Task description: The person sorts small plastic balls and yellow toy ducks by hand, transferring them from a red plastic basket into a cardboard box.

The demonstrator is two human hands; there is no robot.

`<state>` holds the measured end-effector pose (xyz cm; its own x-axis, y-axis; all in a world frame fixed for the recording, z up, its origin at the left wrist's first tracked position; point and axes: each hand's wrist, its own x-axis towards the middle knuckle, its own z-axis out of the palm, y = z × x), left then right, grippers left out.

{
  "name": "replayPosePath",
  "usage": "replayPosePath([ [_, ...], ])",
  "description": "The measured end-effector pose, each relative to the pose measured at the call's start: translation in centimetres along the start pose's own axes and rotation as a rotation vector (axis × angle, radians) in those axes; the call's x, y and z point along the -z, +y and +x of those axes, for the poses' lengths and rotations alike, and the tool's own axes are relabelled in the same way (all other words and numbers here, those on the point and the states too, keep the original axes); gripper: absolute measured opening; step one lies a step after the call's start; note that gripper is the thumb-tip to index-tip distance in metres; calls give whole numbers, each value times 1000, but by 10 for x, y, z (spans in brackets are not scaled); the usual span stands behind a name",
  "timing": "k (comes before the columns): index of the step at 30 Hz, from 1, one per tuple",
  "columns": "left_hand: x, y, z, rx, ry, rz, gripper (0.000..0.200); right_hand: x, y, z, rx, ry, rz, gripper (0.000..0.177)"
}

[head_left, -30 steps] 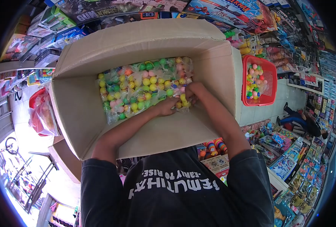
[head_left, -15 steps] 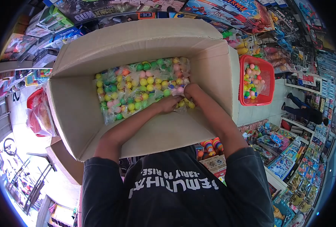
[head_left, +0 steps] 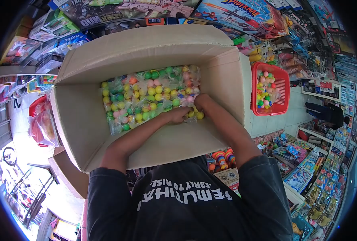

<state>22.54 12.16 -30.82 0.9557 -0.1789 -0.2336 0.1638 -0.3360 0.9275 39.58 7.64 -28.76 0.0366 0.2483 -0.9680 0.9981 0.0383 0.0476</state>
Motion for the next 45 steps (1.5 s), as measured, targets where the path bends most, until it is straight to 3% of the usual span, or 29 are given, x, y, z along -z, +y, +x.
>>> replayPosePath([
  [2, 0, 3, -3, -41, 12, 24, 53, -5, 4, 14, 7, -68, 42, 23],
  [4, 11, 19, -7, 43, -47, -39, 49, 30, -5, -32, -11, -165, 180, 21],
  [7, 4, 8, -9, -35, 38, -20, 45, 72, -17, -92, -34, -318, 390, 20],
  [8, 1, 4, -9, -36, 33, -24, 45, 63, -13, -74, -34, -323, 394, 20],
  [10, 6, 5, -11, -1, 56, -47, 40, 42, 0, -20, -59, -570, 697, 21],
  [13, 16, 8, -14, 114, 95, -52, 32, 39, -2, -4, -27, -624, 831, 25],
  [14, 18, 5, -17, 115, 93, -53, 32, 35, -5, -2, -27, -626, 832, 25],
  [16, 19, -2, -17, 127, 51, -32, 32, 26, -11, -8, -9, -408, 742, 32],
  [23, 13, -1, -15, 129, 140, 35, 47, 39, -17, -57, 159, -174, 484, 34],
  [26, 19, 1, -18, 91, 67, -31, 50, 25, -15, -33, 120, -182, 539, 34],
  [27, 19, 0, -18, 72, 25, -6, 52, 15, -12, -8, 71, -301, 560, 35],
  [28, 21, 2, -18, 55, -17, 19, 53, 19, -14, -10, 23, -419, 580, 36],
  [31, 26, 12, -20, 154, -106, 66, 61, 57, -20, -72, 17, -400, 548, 42],
  [32, 30, 16, -21, 158, -100, 77, 61, 48, -17, -49, 19, -387, 545, 42],
  [34, 39, 29, -23, 231, -146, 106, 59, 27, -3, 15, -28, -595, 612, 49],
  [38, 55, 21, -22, 234, -227, 310, 55, 69, 11, -30, -26, -408, 567, 53],
  [40, 76, 55, -36, 291, -248, 438, 48, 86, 17, -98, 319, 88, 436, 49],
  [44, 103, 108, -79, 237, -172, 466, 47, 113, -5, -150, 167, 163, 336, 48],
  [45, 107, 124, -96, 212, -111, 431, 46, 104, -4, -161, 259, 335, 335, 44],
])
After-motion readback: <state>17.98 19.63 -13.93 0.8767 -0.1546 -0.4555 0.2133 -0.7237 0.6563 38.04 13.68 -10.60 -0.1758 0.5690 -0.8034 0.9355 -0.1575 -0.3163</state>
